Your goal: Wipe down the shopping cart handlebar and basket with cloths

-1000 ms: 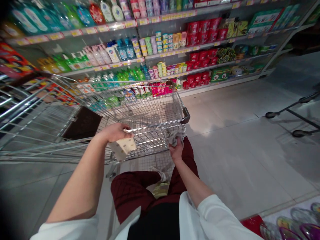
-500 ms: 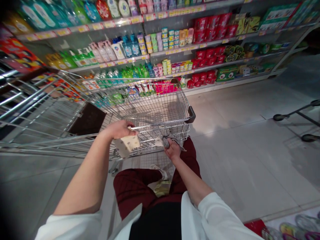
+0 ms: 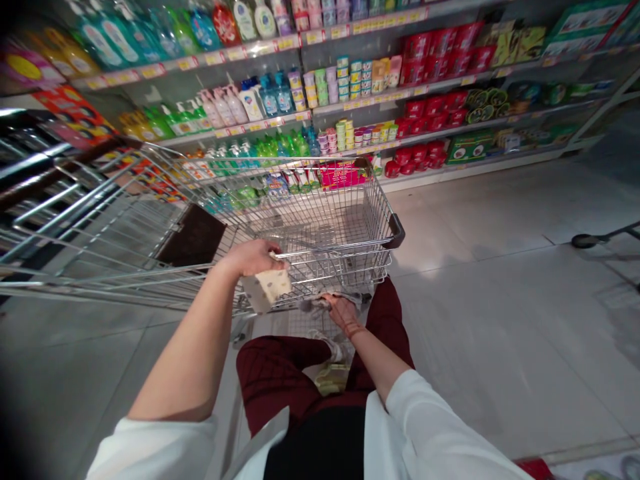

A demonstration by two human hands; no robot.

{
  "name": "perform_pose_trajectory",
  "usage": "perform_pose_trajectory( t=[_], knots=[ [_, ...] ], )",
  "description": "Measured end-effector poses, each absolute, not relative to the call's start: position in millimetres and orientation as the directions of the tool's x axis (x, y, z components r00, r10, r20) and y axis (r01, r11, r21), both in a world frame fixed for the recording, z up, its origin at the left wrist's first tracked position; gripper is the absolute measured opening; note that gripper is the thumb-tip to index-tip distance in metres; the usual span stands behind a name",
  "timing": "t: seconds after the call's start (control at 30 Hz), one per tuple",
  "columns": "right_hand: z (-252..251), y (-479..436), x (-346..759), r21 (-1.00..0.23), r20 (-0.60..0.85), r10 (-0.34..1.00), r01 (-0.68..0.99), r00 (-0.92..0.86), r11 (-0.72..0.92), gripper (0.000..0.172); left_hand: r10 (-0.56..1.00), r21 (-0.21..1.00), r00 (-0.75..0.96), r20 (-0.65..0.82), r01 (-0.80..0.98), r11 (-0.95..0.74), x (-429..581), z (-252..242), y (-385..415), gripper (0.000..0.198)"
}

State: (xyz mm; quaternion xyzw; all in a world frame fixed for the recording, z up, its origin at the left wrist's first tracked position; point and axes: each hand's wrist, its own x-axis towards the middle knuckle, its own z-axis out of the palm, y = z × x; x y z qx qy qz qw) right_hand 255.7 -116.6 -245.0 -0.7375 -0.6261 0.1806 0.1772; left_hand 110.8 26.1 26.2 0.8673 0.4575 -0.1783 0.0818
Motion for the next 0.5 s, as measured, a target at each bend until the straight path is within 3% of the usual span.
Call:
perform_pose_trajectory(
  t=[0.13, 0.33, 0.5],
  knots=[
    [-229, -116, 253, -0.491, 0.003, 0.991, 0.863, 0.136, -0.117, 0.043, 0.765, -0.014, 0.514, -0.387, 0.827, -0.563, 111, 26, 26, 0.068],
    [-189, -103, 238, -0.445, 0.199, 0.975, 0.878, -0.095, 0.176, 0.06, 0.77, -0.013, 0.514, -0.379, 0.829, -0.559, 110, 26, 26, 0.066],
    [-198, -101, 231, -0.404, 0.068, 0.997, 0.912, -0.048, 0.071, 0.056, 0.766, -0.026, 0.522, -0.375, 0.82, -0.572, 110, 26, 25, 0.068]
  ],
)
